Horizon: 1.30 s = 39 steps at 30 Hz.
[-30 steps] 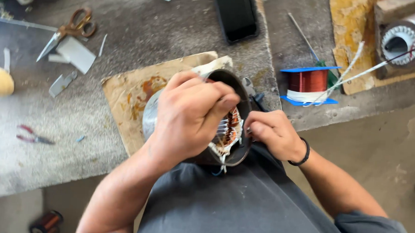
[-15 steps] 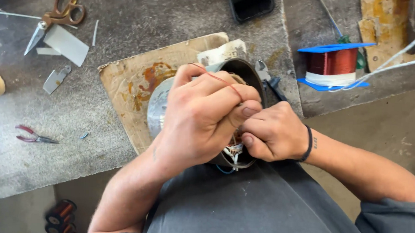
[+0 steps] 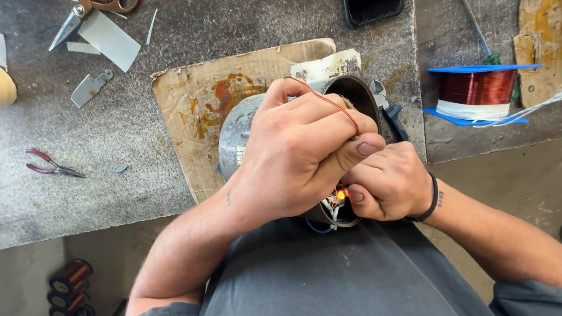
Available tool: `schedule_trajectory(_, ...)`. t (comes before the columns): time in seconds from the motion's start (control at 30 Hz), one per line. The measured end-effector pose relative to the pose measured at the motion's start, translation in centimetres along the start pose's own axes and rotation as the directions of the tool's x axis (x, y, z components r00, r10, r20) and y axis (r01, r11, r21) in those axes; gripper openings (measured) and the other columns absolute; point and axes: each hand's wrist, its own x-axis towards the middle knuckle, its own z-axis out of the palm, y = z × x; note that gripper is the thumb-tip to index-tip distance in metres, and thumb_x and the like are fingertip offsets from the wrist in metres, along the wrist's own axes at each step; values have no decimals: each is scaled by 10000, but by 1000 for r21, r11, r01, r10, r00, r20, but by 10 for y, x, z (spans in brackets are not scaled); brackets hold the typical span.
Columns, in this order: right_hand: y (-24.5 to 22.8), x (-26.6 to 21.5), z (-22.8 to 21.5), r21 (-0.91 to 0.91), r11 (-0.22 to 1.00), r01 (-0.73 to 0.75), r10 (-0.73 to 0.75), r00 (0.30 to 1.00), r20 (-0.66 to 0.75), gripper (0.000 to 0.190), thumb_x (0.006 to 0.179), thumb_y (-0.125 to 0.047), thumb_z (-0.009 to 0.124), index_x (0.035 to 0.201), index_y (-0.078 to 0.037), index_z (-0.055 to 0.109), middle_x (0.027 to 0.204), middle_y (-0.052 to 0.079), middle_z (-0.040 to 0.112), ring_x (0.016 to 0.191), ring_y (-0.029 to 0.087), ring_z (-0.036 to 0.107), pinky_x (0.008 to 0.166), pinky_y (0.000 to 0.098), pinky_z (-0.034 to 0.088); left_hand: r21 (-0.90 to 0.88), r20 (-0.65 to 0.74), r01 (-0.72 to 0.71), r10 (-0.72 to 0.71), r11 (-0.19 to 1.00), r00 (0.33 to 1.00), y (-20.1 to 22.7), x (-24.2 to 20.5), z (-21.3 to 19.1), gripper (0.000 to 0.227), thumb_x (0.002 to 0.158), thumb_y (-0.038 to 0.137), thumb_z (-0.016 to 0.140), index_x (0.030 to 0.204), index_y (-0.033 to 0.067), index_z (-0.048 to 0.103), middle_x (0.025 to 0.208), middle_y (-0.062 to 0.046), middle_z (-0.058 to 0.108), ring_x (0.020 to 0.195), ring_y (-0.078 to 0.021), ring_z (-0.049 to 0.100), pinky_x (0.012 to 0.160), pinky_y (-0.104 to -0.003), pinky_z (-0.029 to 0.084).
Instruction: Repairing an electric motor by threading wires through the stator and fitting it into the housing
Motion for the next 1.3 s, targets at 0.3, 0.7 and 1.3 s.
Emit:
schedule_trajectory(0.3,3,-7,4,-34,999,-35,37,998,46,437,1037,-319,314,701,-136,523,634,47,533,534,308,439,444,430,284,-9,-44,-6,6,1000,999,0,-3,2,214,1056,232,561,901,111,644,1007,29,749,885,-171,687,962,-396,373)
schedule_trajectory(0.7,3,-5,4,-70,995,-66,73,992,102,396,1024,-307,353,715,-147,543,631,50,547,548,314,480,426,452,297,-35,-32,4,-5,999,999,-3,-5,1,235,1064,242,530,909,122,660,1034,37,751,884,-170,698,946,-388,367)
schedule_trajectory(1.3,-7,6,-1,-16,996,-92,93,987,132,394,1041,-308,325,751,-148,538,638,26,554,541,272,538,439,412,322,-104,-41,10,-14,994,999,-2,-10,-5,299,1092,253,423,908,126,622,998,31,725,842,-175,654,920,-381,327)
